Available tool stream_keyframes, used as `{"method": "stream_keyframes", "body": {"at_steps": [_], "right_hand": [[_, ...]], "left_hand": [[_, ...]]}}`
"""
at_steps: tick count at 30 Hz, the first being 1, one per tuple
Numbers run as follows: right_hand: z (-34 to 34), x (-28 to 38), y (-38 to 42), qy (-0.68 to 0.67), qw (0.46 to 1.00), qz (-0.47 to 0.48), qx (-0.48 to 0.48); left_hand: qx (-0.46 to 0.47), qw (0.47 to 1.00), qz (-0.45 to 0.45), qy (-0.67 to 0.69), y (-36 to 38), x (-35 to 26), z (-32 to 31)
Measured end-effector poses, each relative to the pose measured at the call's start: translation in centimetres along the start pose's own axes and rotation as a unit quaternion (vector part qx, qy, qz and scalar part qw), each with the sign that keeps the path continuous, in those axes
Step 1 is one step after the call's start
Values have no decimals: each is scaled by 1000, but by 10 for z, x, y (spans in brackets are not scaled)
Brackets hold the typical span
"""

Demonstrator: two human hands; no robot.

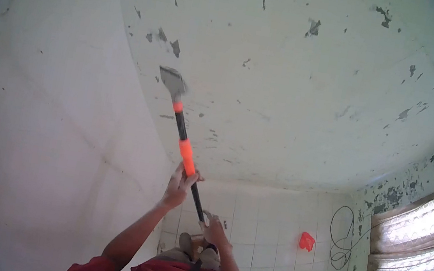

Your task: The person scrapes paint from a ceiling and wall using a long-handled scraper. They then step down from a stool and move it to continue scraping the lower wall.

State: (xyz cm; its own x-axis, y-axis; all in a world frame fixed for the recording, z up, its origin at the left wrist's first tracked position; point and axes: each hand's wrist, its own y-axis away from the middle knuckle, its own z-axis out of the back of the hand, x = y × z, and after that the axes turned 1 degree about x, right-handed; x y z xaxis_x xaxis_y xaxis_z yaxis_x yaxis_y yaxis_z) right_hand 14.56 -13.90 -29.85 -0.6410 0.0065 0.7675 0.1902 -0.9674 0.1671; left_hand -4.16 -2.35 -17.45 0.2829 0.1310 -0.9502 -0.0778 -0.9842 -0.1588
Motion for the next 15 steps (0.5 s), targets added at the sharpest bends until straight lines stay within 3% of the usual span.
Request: {"method": "stream_keyframes", "body": {"at_steps": [1, 2, 4, 5, 7, 11, 15], "right_hand": [[16, 12, 2, -51, 997, 54, -2], [35, 38, 2, -51, 997, 50, 4], [79, 108, -1, -186, 981, 49, -38], [95, 135, -3, -186, 981, 43, -33], [117, 170, -10, -82, 977, 185, -72], [107, 177, -29, -110, 981, 155, -31], [79, 166, -36, -120, 984, 131, -8]], "left_hand": [[-4, 1000, 7, 2, 16, 11, 3], [11, 997, 37, -60, 32, 20, 8], [21, 989, 62, -133, 55, 28, 12], [18, 989, 69, -131, 62, 31, 11], [41, 985, 82, -149, 80, 38, 12], [52, 977, 28, -204, 97, 45, 19], [79, 947, 61, -305, 110, 46, 45]]}}
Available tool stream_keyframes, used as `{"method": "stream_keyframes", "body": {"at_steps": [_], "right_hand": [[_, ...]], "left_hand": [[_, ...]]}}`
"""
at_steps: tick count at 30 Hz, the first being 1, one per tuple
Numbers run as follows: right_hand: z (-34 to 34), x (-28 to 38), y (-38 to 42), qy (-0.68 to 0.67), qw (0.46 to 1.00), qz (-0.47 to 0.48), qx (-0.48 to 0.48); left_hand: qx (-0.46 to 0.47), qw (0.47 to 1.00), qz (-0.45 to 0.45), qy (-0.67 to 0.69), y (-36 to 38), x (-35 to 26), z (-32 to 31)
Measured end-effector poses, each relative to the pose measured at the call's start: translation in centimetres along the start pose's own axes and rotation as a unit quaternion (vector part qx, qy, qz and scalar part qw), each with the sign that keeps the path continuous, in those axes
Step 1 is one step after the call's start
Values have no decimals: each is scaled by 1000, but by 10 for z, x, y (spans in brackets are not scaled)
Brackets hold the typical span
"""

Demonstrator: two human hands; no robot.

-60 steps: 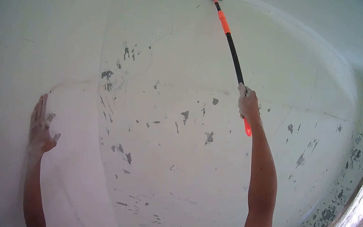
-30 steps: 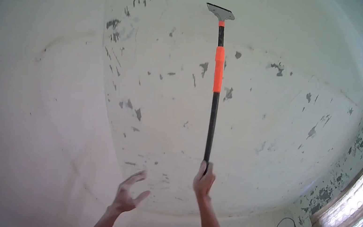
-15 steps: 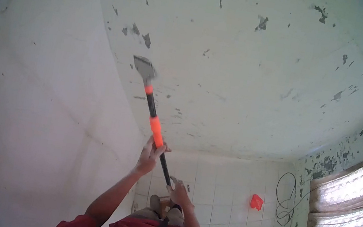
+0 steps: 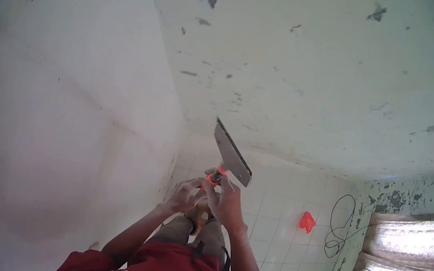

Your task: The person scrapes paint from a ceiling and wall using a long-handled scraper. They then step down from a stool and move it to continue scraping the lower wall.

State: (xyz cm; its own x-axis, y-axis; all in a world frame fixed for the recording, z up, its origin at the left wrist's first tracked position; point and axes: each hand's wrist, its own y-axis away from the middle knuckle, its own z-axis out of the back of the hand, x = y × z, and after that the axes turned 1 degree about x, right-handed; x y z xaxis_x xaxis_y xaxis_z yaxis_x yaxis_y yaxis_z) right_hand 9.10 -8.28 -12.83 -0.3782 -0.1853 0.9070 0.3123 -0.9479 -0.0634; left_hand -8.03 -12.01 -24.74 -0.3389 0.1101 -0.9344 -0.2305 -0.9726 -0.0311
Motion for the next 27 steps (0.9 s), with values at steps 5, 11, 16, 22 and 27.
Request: {"method": "stream_keyframes", "body": {"at_steps": [5, 11, 16, 22, 27], "right_hand": [[-33, -24, 18, 17, 999, -28, -35], [-23, -38, 23, -27, 990, -105, -85], [-22, -48, 18, 2, 990, -104, -94], [-34, -82, 17, 27, 991, -105, -80], [-26, -120, 6, 12, 984, -144, -99]], "left_hand": [[60, 989, 93, -94, 19, 7, 51], [-97, 948, 89, -291, 58, 34, 138], [-168, 870, 109, -450, 76, 49, 182], [-102, 848, 130, -504, 88, 54, 198], [-90, 835, 77, -537, 91, 72, 203]]}}
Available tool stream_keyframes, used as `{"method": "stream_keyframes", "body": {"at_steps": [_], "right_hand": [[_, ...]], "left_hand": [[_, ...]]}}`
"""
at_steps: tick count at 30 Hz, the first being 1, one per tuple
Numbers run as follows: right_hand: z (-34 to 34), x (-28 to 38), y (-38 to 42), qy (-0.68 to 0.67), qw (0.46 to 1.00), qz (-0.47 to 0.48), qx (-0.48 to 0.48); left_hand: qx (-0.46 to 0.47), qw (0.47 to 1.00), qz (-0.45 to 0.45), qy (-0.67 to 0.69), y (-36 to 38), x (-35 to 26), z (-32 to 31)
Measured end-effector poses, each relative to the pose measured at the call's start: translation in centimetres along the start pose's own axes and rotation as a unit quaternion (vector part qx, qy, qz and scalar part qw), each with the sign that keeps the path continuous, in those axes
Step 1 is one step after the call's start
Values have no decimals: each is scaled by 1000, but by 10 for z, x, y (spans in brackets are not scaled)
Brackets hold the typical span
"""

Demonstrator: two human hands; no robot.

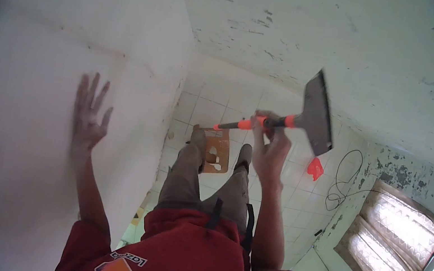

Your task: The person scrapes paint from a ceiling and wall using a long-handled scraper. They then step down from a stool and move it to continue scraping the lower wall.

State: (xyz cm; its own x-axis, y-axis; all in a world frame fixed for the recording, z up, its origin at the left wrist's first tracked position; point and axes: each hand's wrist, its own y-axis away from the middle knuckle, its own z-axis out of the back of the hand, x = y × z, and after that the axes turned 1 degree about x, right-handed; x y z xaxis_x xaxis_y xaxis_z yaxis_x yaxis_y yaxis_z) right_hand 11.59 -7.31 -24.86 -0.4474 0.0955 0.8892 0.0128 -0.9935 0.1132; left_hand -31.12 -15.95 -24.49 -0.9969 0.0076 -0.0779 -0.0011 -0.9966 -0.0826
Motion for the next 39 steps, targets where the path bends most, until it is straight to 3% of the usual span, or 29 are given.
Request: {"method": "stream_keyframes", "body": {"at_steps": [6, 8, 11, 13, 14, 16, 17, 21, 26, 28, 33, 34, 37, 39], "right_hand": [[-6, -107, -38, -47, 995, 86, -30], [-33, -176, -54, -59, 991, 121, -11], [-71, -292, -72, -88, 981, 173, 12], [-94, -375, -80, 62, 980, 190, 8], [-102, -416, -75, -20, 983, 176, 46], [-94, -476, -43, 6, 981, 188, 40], [-86, -492, -28, 34, 976, 212, 38], [-26, -537, -3, 42, 983, 145, 104], [37, -527, 7, 13, 979, 141, 144], [51, -521, 7, 10, 973, 151, 173], [52, -521, 17, -20, 935, 240, 259], [57, -510, 23, 39, 930, 231, 284], [48, -523, 35, 20, 911, 303, 279], [50, -537, 37, 39, 906, 284, 312]], "left_hand": [[-64, 997, -25, -24, 2, -11, 8], [-98, 988, -51, -104, 9, 1, -17], [-175, 958, -27, -224, 25, 9, -70], [-241, 946, 8, -216, 44, -11, -101], [-240, 944, 8, -226, 58, -34, -121], [-271, 955, -25, -118, 91, -82, -183], [-259, 963, 0, -72, 114, -105, -219], [-164, 976, 117, 88, 197, -213, -322], [-228, 914, 254, 218, 282, -346, -336], [-210, 882, 310, 286, 296, -388, -326], [-193, 901, 285, 262, 309, -450, -300], [-200, 898, 276, 279, 307, -457, -297], [-189, 892, 267, 310, 302, -475, -291], [-169, 889, 276, 325, 298, -486, -291]]}}
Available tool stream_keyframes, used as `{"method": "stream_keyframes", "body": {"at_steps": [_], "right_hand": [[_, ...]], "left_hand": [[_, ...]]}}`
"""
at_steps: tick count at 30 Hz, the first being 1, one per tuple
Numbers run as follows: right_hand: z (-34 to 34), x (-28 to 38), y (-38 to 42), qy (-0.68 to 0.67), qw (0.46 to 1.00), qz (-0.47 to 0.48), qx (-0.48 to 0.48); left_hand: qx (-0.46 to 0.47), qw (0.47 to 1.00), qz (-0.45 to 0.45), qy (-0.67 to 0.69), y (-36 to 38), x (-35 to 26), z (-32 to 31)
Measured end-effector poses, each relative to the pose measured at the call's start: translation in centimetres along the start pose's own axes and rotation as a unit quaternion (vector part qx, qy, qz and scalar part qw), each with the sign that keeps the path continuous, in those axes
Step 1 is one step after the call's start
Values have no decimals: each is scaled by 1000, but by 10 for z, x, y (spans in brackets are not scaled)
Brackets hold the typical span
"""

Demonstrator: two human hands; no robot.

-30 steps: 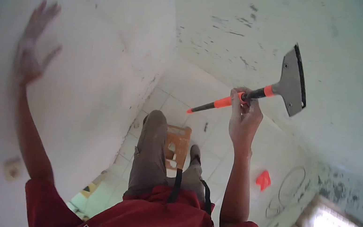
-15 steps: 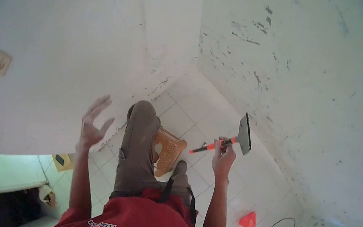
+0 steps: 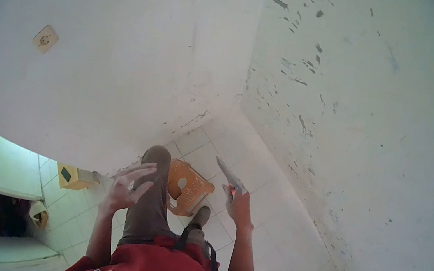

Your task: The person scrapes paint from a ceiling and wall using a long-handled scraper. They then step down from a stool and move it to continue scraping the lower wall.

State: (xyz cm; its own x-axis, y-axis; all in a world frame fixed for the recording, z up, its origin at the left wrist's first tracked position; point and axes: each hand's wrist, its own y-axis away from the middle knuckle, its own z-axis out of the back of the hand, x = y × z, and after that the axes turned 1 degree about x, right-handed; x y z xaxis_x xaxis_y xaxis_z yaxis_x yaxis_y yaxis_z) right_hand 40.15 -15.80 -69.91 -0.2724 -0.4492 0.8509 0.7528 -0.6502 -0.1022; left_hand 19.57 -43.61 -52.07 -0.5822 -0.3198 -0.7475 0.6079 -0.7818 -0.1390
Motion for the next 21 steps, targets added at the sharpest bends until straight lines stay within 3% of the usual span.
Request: {"method": "stream_keyframes", "body": {"at_steps": [2, 3, 5, 9, 12, 17, 21], "right_hand": [[-12, -23, 14, 69, 997, 26, 28], [-13, -22, 15, 67, 997, 35, 36], [-9, -8, 19, 28, 995, -44, 80], [-22, -14, 22, 12, 992, -7, 125], [-35, 0, 18, 54, 974, -58, 212], [-72, 22, 33, 22, 966, 14, 257], [-103, 43, 55, 35, 953, 22, 299]], "left_hand": [[42, 999, 21, 10, 4, -7, -6], [32, 999, 27, 7, 8, -4, -11], [85, 996, 24, -14, 21, 12, -27], [147, 988, 51, -3, 52, 35, -53], [157, 983, 92, 13, 82, 53, -63], [132, 973, 184, 46, 138, 78, -53], [110, 964, 240, -15, 214, 141, -52]]}}
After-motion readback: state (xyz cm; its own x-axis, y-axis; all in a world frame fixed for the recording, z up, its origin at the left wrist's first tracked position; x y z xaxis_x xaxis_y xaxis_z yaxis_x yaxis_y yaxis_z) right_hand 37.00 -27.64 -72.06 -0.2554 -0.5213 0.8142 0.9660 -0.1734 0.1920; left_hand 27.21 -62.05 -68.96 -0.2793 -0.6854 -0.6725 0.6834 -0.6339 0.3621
